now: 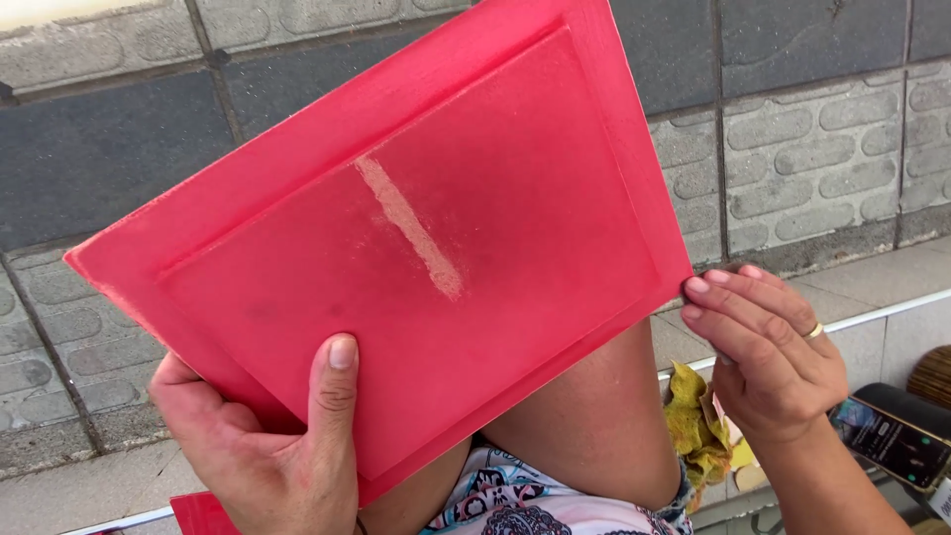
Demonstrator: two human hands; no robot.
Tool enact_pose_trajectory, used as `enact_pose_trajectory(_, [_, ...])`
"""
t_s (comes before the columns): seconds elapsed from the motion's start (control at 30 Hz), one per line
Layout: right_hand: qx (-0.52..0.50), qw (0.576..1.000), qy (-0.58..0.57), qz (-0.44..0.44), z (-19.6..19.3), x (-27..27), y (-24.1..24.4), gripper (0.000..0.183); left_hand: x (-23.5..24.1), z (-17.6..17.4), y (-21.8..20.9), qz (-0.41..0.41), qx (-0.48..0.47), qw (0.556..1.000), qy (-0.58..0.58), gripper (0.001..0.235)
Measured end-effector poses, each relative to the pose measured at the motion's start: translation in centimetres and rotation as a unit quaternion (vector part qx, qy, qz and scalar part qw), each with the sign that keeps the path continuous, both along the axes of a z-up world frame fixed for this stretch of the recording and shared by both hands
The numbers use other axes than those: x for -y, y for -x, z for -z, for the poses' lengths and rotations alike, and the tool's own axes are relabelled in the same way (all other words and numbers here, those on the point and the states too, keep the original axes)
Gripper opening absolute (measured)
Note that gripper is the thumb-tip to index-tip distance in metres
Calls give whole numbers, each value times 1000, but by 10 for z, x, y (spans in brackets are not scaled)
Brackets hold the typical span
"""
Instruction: Sanding the edges of a wooden frame and using a brush to apply a finish or clean it.
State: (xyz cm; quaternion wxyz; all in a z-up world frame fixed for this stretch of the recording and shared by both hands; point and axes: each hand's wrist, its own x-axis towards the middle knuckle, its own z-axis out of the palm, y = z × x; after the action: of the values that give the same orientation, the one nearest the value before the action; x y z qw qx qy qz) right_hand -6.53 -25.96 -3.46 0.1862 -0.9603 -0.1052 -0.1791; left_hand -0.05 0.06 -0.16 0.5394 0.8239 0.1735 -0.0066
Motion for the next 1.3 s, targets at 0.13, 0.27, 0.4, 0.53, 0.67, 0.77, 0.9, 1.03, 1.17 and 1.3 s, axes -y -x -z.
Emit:
enact_pose_trajectory(0.13, [-3, 1000, -14, -1, -2, -11, -4, 8, 0, -2, 3, 4, -13, 1000, 26, 49])
enact_pose_trajectory(0.27, [-31, 999, -5, -19, -5, -11, -3, 7, 2, -4, 4, -14, -26, 999, 18, 51])
enact_pose_trajectory(0.4, [-26, 999, -13, -38, -9, -23, -6, 7, 4, -3, 10, -20, -10, 999, 42, 51])
enact_pose_trajectory(0.53, [-40, 996, -19, -80, -13, -27, -8, 10, 2, 1, 13, -13, 30, 997, 75, 51])
enact_pose_trajectory(0.67, [-28, 998, -26, -49, -9, -35, -2, 8, -2, 3, 13, 1, 30, 998, 61, 53])
enact_pose_trajectory(0.77, [-39, 993, -14, -112, -13, -43, 0, 6, -3, 3, 12, -2, 29, 996, 81, 53])
enact_pose_trajectory(0.9, [-27, 998, -18, -61, -6, -40, 2, 7, -2, 2, 12, -5, 28, 995, 93, 53])
enact_pose_trajectory(1.03, [-63, 991, -7, -119, -22, -54, -2, 8, -2, 1, 11, 3, 37, 995, 94, 53])
enact_pose_trajectory(1.17, [-45, 998, -6, -43, -9, -41, 1, 11, -3, 1, 10, 3, 29, 995, 96, 53])
enact_pose_trajectory(1.3, [-37, 995, -22, -94, -15, -50, -2, 5, -4, -1, 10, 4, 21, 995, 100, 54])
